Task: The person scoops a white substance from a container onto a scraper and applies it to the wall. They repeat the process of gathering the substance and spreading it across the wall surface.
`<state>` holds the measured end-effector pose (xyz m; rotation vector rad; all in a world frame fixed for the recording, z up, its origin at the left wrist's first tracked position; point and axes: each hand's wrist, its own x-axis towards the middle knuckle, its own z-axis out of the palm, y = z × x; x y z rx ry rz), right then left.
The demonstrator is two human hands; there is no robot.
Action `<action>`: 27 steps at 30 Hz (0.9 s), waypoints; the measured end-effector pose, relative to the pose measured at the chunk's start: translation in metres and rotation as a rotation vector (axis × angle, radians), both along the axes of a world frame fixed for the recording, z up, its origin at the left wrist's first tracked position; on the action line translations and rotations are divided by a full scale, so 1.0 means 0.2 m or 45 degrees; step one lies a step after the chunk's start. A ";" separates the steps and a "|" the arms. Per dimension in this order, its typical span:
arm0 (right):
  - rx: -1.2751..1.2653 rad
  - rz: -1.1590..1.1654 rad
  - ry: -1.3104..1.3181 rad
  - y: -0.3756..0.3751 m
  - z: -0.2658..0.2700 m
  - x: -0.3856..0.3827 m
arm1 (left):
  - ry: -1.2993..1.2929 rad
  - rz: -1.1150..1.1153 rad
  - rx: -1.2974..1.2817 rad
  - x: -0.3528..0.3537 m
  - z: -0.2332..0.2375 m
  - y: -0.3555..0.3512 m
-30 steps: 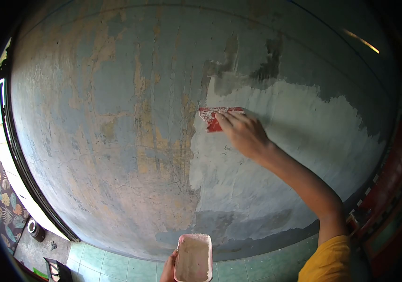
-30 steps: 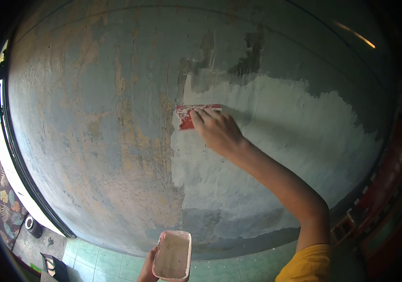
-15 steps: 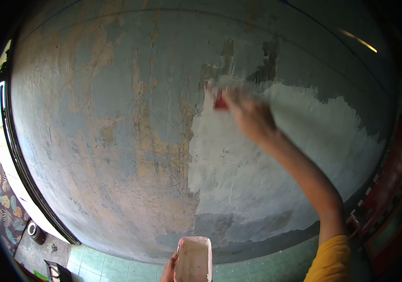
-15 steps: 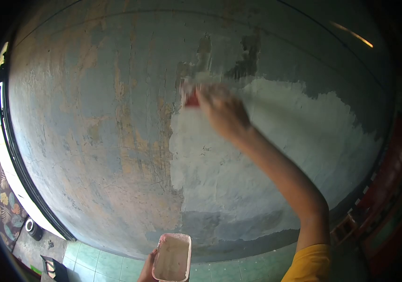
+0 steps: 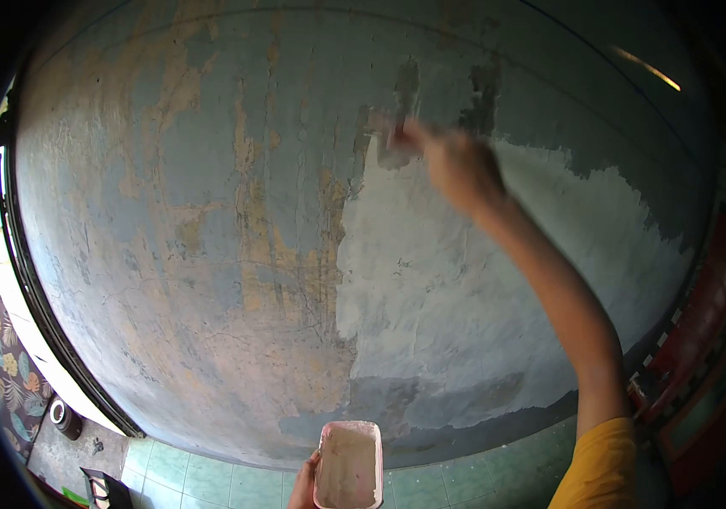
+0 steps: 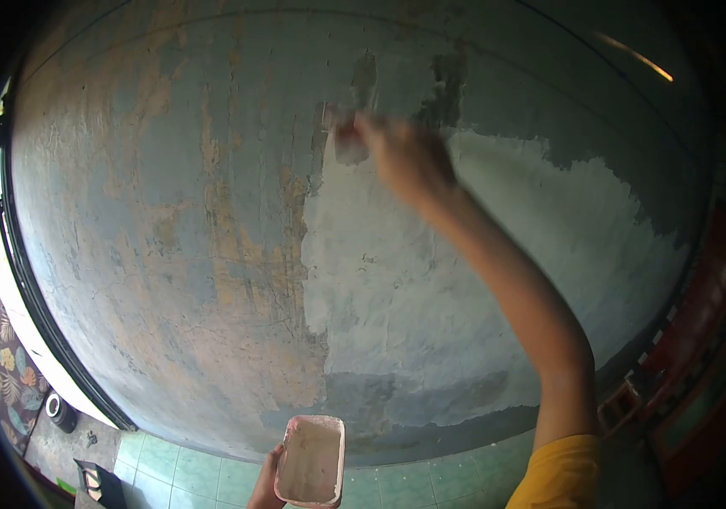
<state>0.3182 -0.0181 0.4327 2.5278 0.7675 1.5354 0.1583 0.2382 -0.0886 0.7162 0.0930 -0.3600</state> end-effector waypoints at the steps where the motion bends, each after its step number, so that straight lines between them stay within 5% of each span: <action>1: 0.085 -0.099 -0.022 0.01 0.16 -0.01 | -0.036 -0.012 0.024 0.01 -0.02 0.01; 3: 0.008 0.009 -0.483 -0.09 0.30 0.23 | -0.082 -0.010 0.077 0.00 -0.02 0.01; 4: -0.048 -0.071 -0.447 -0.09 0.22 0.27 | -0.096 0.007 0.111 -0.02 0.02 0.01; 6: -0.166 -0.226 -0.379 -0.05 -0.01 0.31 | -0.128 0.044 0.173 -0.03 0.14 0.00; 10: -0.413 0.074 -0.359 -0.08 -0.77 0.25 | -0.079 0.086 0.166 -0.03 0.33 -0.05; 14: 0.526 0.299 0.413 -0.08 -0.86 -0.07 | -0.156 0.196 0.253 0.02 0.42 -0.10; 18: 1.802 0.987 1.082 -0.16 -1.14 -0.33 | -0.306 0.286 0.234 0.04 0.56 -0.18; 22: 2.385 1.129 1.576 -0.22 -1.50 -0.62 | -0.400 0.335 0.321 0.04 0.73 -0.34; 27: 2.494 0.698 1.467 -0.49 -1.77 -0.79 | -0.436 0.309 0.391 -0.04 0.76 -0.50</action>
